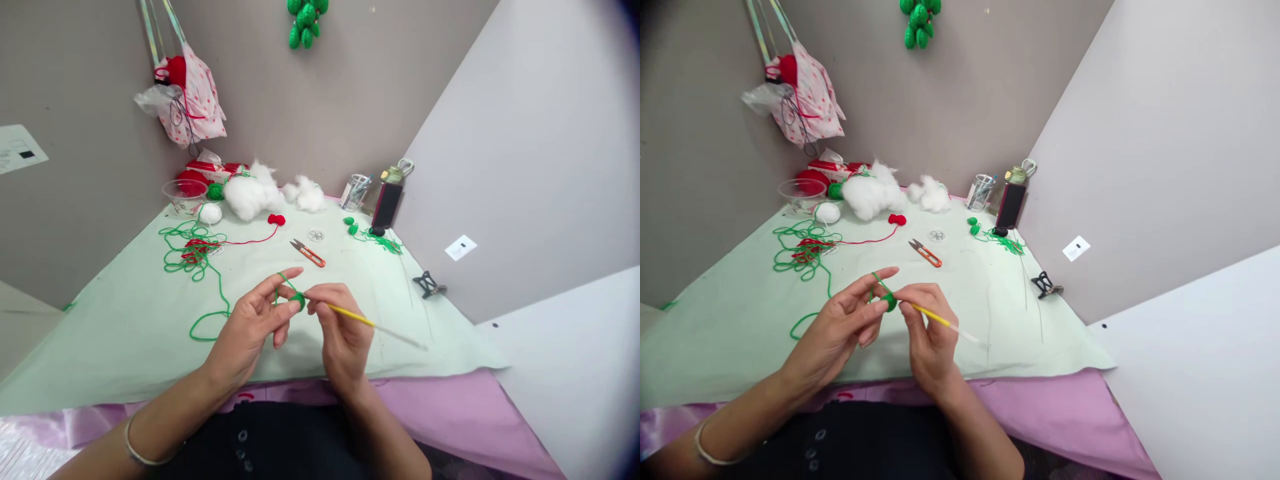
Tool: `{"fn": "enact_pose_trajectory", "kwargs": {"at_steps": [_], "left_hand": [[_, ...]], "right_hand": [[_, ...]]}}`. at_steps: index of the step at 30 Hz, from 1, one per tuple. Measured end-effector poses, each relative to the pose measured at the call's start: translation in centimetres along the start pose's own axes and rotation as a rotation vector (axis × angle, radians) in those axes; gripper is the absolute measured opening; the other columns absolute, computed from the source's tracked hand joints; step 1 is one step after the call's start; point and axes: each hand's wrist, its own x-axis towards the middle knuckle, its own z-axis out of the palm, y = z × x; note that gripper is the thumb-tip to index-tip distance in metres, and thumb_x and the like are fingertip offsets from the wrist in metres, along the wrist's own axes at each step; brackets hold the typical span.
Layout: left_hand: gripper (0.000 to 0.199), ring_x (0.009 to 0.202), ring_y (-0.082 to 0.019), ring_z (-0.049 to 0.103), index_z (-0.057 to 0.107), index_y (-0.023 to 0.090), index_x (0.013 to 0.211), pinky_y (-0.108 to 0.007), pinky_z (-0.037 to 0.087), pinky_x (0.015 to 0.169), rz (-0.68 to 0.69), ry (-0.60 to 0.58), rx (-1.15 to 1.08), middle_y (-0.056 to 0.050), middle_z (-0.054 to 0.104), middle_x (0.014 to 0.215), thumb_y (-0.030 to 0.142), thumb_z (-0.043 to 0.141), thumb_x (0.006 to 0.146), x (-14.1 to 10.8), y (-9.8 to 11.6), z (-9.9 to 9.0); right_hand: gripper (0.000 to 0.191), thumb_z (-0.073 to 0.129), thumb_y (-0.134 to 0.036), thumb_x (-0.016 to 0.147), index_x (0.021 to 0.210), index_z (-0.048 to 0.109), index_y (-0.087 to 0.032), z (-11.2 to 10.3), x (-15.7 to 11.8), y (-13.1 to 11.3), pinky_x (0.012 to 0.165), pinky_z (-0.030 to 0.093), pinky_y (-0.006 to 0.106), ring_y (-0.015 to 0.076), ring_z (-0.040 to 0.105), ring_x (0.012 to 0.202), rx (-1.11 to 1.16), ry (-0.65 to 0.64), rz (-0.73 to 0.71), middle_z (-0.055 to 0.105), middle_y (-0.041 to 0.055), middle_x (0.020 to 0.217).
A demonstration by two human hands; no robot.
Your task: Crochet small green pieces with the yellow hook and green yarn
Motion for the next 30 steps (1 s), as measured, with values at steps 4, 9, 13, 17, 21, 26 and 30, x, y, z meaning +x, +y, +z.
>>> {"fn": "enact_pose_trajectory", "kwargs": {"at_steps": [4, 9, 13, 17, 21, 26, 30], "left_hand": [[0.051, 0.049, -0.001, 0.046, 0.075, 0.021, 0.127, -0.019, 0.034, 0.048, 0.036, 0.056, -0.013, 0.004, 0.062, 0.086, 0.02, 0.088, 0.078, 0.1, -0.3, 0.3], [0.051, 0.045, -0.003, 0.033, 0.073, 0.017, 0.129, -0.017, 0.028, 0.046, -0.115, -0.063, -0.123, 0.01, 0.042, 0.057, 0.026, 0.088, 0.081, 0.1, -0.6, 0.6], [0.031, 0.048, -0.001, 0.019, 0.079, 0.015, 0.113, -0.014, 0.024, 0.044, -0.276, -0.171, -0.294, 0.009, 0.038, 0.062, 0.025, 0.086, 0.084, 0.4, -0.6, 0.3], [0.031, 0.048, 0.0, 0.016, 0.08, 0.017, 0.115, -0.011, 0.027, 0.044, -0.286, -0.203, -0.367, 0.009, 0.036, 0.064, 0.018, 0.084, 0.085, 0.7, -0.3, -0.1], [0.036, 0.046, 0.001, 0.018, 0.08, 0.016, 0.121, -0.01, 0.029, 0.043, -0.239, -0.198, -0.355, 0.01, 0.036, 0.063, 0.015, 0.082, 0.085, 0.8, 0.3, -0.7], [0.039, 0.046, 0.004, 0.037, 0.08, 0.026, 0.123, -0.01, 0.034, 0.045, -0.12, -0.208, -0.216, 0.005, 0.055, 0.081, 0.018, 0.084, 0.085, 0.5, -0.2, -0.8], [0.044, 0.056, 0.0, 0.052, 0.077, 0.036, 0.13, -0.012, 0.043, 0.051, 0.015, -0.187, 0.009, 0.004, 0.062, 0.092, 0.022, 0.083, 0.089, 0.2, -0.9, -0.8]], "right_hand": [[0.027, 0.06, -0.01, 0.1, 0.115, 0.075, -0.027, 0.2, -0.2, -0.1, 0.073, 0.062, 0.032, 0.0172, 0.072, 0.09, -0.175, -0.012, -0.201, 0.075, 0.0051, 0.098], [0.039, 0.065, -0.006, 0.096, 0.124, 0.075, -0.031, 0.6, -0.9, 1.2, 0.071, 0.063, 0.032, 0.0173, 0.072, 0.087, -0.323, 0.079, -0.326, 0.072, 0.0054, 0.101], [0.033, 0.064, -0.01, 0.097, 0.119, 0.077, -0.031, 0.5, -0.7, 1.4, 0.07, 0.062, 0.035, 0.0192, 0.072, 0.087, -0.275, 0.106, -0.298, 0.072, 0.0055, 0.099], [0.021, 0.06, -0.019, 0.102, 0.108, 0.078, -0.027, -0.3, 0.0, 0.7, 0.072, 0.06, 0.035, 0.0177, 0.07, 0.084, -0.022, 0.048, -0.081, 0.072, 0.004, 0.091], [0.016, 0.063, -0.025, 0.102, 0.1, 0.079, -0.026, -1.1, 0.4, 0.4, 0.065, 0.054, 0.03, 0.013, 0.065, 0.069, 0.285, 0.135, 0.128, 0.068, 0.001, 0.083], [0.016, 0.068, -0.034, 0.099, 0.092, 0.079, -0.024, -1.0, 0.2, 0.2, 0.061, 0.052, 0.028, 0.0115, 0.062, 0.065, 0.469, 0.086, 0.325, 0.07, 0.0013, 0.085], [0.013, 0.069, -0.031, 0.099, 0.098, 0.081, -0.026, -0.7, -0.3, 0.2, 0.071, 0.053, 0.029, 0.0124, 0.064, 0.074, 0.362, 0.029, 0.332, 0.074, 0.0019, 0.091]]}}
